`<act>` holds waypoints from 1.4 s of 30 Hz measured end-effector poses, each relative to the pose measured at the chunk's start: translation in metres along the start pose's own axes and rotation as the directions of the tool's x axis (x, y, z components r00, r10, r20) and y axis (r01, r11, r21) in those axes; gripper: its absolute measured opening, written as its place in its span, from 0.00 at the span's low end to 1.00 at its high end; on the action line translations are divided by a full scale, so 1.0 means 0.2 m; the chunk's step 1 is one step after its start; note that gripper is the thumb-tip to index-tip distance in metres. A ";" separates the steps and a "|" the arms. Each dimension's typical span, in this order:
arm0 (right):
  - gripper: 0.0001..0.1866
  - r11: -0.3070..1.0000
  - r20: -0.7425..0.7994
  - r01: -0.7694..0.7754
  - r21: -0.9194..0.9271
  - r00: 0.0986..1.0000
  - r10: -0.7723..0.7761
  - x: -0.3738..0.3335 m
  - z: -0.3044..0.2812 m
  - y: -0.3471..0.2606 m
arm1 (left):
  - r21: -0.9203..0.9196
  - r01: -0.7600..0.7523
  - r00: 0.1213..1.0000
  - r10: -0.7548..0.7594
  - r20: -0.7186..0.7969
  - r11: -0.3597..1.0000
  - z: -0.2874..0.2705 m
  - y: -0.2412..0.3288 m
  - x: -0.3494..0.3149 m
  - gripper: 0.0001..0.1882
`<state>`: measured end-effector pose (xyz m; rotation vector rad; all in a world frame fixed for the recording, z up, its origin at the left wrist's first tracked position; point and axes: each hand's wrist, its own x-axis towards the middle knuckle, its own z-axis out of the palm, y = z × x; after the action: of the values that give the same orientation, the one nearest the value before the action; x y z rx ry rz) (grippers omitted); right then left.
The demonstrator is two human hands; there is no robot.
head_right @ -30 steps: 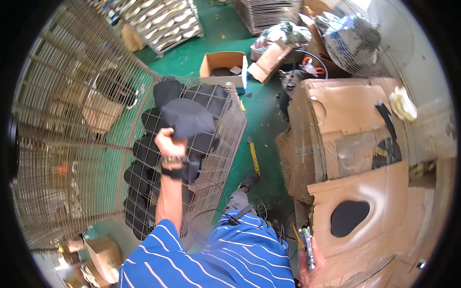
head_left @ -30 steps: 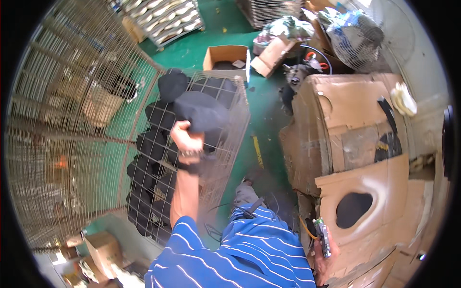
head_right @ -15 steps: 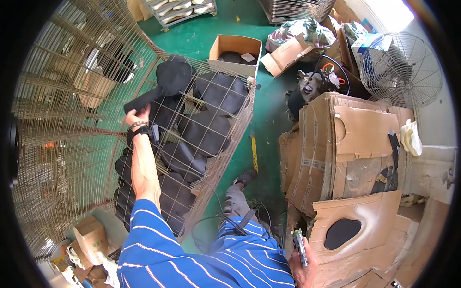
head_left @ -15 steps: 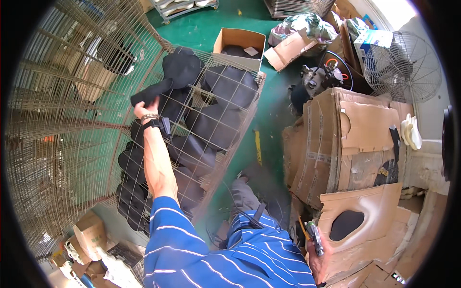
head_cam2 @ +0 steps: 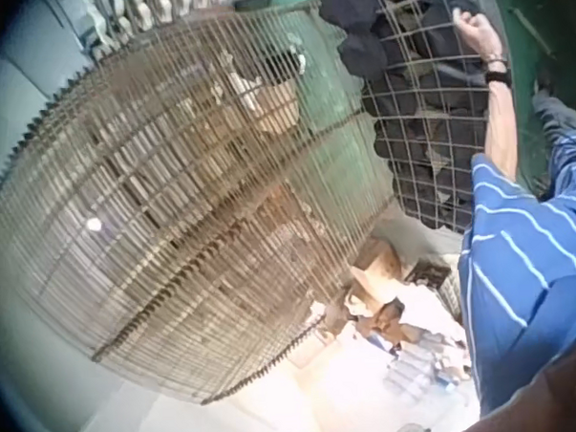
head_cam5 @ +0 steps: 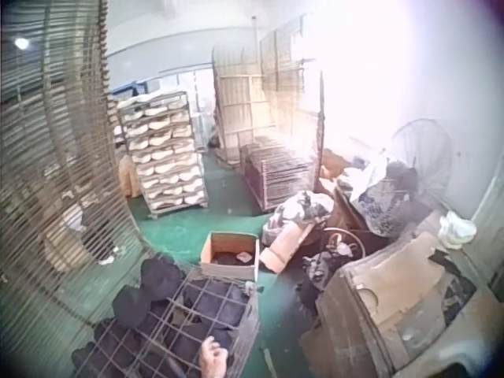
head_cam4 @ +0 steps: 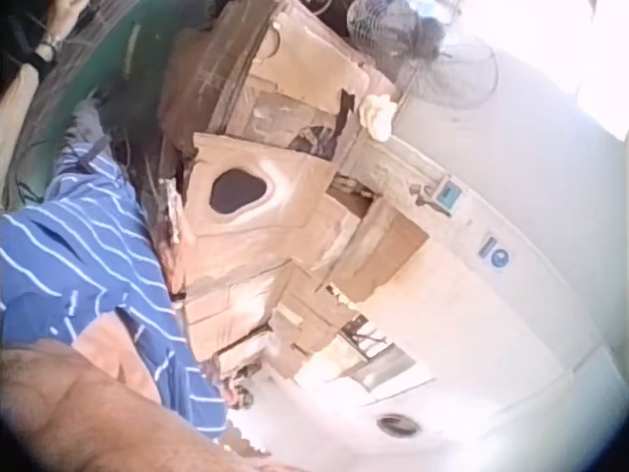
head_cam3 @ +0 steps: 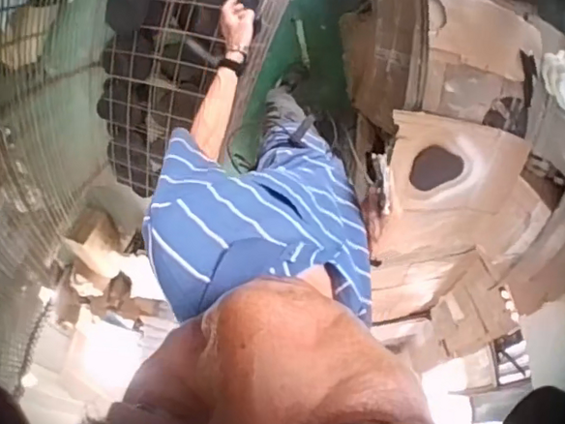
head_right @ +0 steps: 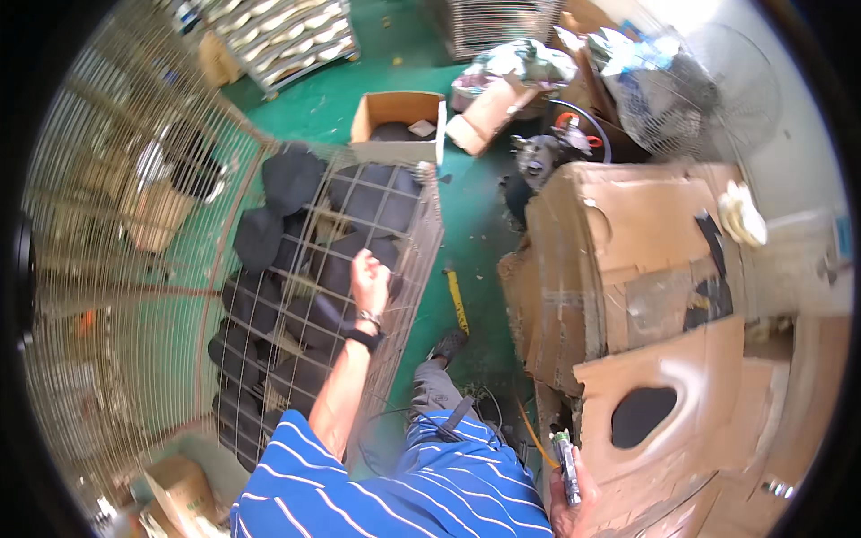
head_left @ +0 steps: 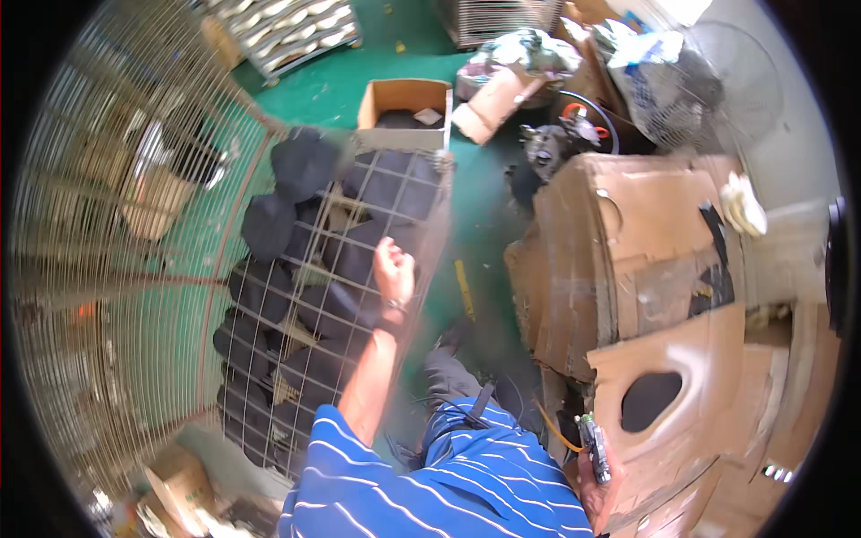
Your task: The person repeatedly picks up black shoe parts from a wire rack and places them on a cardboard surface. They then use a spray gun to apply a coat of paint to each part before returning it to the rack. This cycle is performed continuously for multiple items.
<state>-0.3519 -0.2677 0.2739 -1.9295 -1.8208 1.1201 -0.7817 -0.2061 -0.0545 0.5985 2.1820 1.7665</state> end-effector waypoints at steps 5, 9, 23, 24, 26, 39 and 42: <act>0.27 1.000 -0.206 -0.017 0.023 0.978 0.021 -0.15 -0.24 0.38 | 0.116 0.268 0.520 -0.244 0.818 0.957 0.44 0.08 -0.57 0.30; 0.29 1.000 -0.423 0.014 0.025 0.906 -0.002 -0.27 -0.47 0.55 | 0.408 0.111 -0.026 -0.407 0.913 0.906 0.60 -0.18 -0.85 0.27; 0.27 0.896 -0.669 -0.271 0.352 0.597 0.443 -0.87 -0.58 0.94 | 0.888 -0.025 0.085 -0.884 0.459 0.459 0.53 -0.62 -0.83 0.17; 0.27 0.884 -0.627 -0.298 0.360 0.625 0.465 -0.88 -0.59 0.93 | 0.878 0.034 0.071 -0.878 0.474 0.477 0.59 -0.64 -0.82 0.16; 0.30 0.907 -0.601 -0.191 0.375 0.694 0.395 -0.86 -0.59 0.96 | 0.838 0.143 -0.248 -0.800 0.546 0.527 0.74 -0.74 -0.74 0.15; 0.26 0.930 -0.790 -0.078 0.360 0.505 0.348 -0.73 -0.67 1.18 | 0.642 -0.263 0.016 -0.662 0.750 0.720 1.08 -0.25 -1.28 0.22; 0.26 0.898 -0.764 -0.124 0.423 0.485 0.427 -0.81 -0.63 1.20 | 0.663 -0.256 0.031 -0.679 0.733 0.704 0.99 -0.36 -1.24 0.20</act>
<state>-0.0773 -0.4223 0.2569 -2.0476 -0.7398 0.3137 -0.4844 -0.1647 -0.1800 1.0603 1.4423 -0.0905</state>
